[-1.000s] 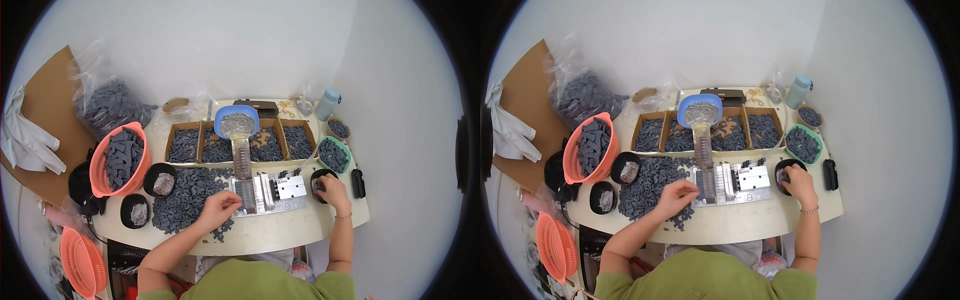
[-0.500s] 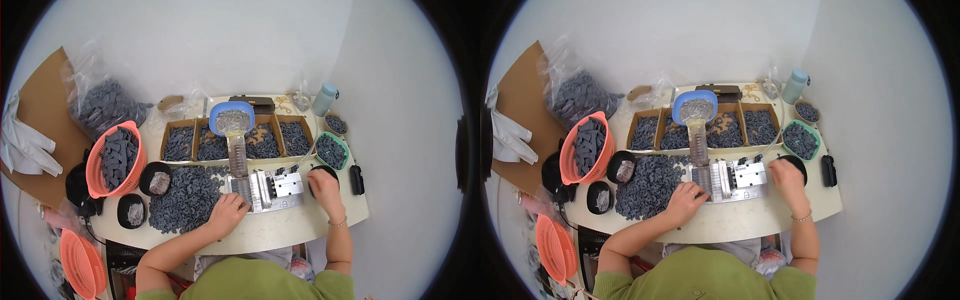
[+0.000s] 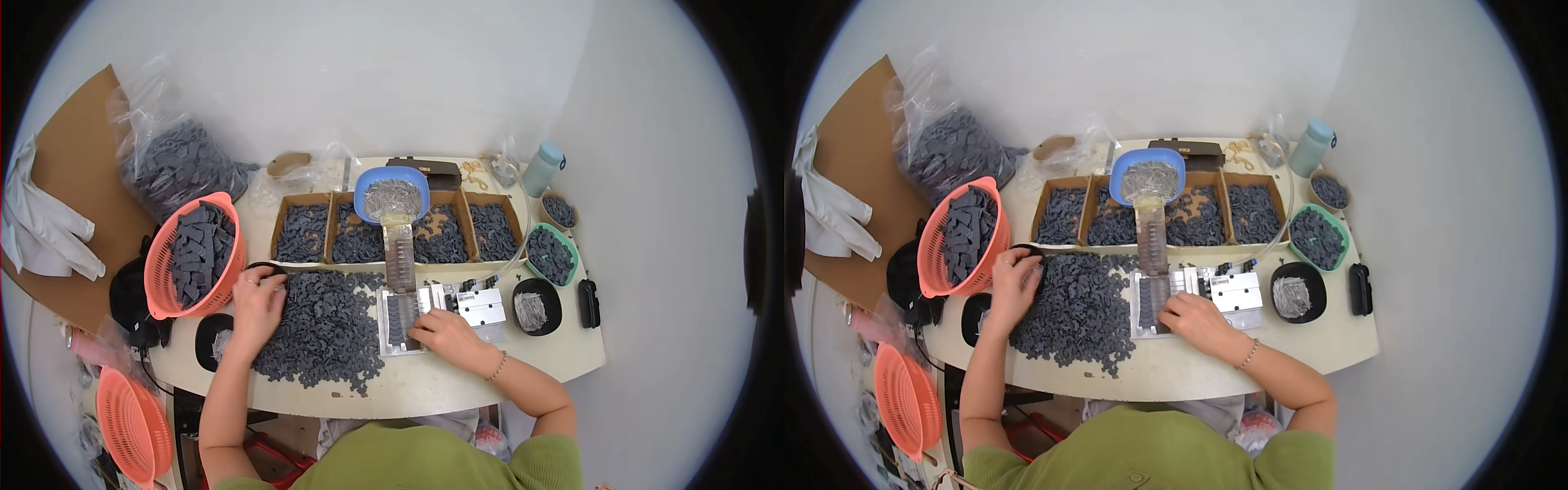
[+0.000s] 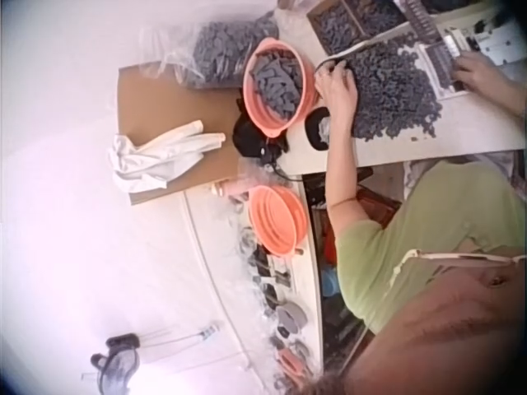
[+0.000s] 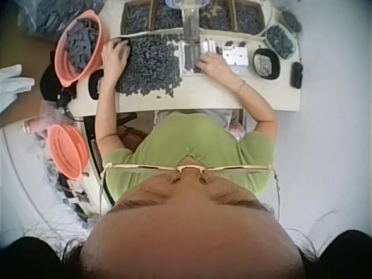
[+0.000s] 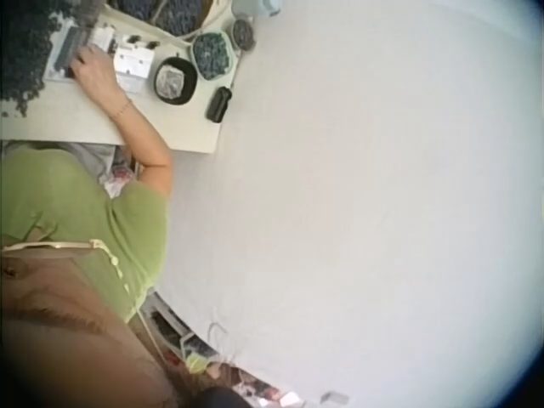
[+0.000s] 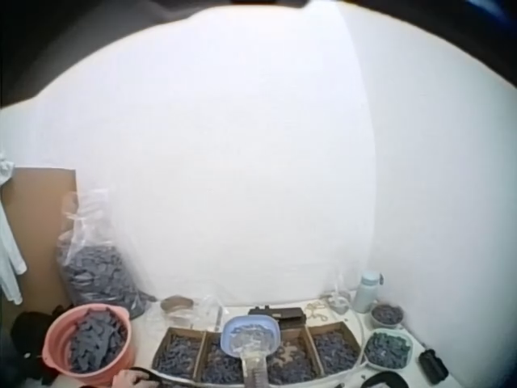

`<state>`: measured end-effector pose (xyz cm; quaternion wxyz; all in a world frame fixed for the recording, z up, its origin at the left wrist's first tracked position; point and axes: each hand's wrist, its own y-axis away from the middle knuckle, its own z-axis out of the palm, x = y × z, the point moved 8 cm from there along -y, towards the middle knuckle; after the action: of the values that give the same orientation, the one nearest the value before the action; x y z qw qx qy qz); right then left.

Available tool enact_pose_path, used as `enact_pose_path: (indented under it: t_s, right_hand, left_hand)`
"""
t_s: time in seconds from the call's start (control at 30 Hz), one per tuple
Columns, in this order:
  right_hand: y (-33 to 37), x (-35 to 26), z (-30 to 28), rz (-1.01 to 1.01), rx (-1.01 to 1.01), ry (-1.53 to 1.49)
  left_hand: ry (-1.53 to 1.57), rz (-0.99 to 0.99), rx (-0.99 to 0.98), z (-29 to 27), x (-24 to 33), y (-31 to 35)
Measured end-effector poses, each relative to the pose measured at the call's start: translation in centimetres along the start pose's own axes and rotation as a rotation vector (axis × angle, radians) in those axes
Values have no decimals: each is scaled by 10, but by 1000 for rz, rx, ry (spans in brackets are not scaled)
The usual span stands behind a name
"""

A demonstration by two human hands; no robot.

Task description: The person sorts small grey plastic components by hand, placing them into a specialized sorting tray.

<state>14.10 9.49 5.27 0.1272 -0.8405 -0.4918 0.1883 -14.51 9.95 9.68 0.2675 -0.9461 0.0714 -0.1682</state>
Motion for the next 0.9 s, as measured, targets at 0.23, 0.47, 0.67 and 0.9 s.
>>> enact_pose_path:
  t_s: [0.23,0.47,0.67,0.9]
  right_hand:
    - [-33,39,-17,49,-18,-122]
    - [-130,166,-37,388,30,90]
    - [-162,198,11,380,-295,258]
    - [-157,199,10,346,-243,263]
  left_hand:
    - [-351,-181,-482,37,-83,13]
    - [-252,-168,-387,41,-78,10]
    - [-320,-157,-382,30,-74,7]
    - [-431,-184,-343,16,-61,1]
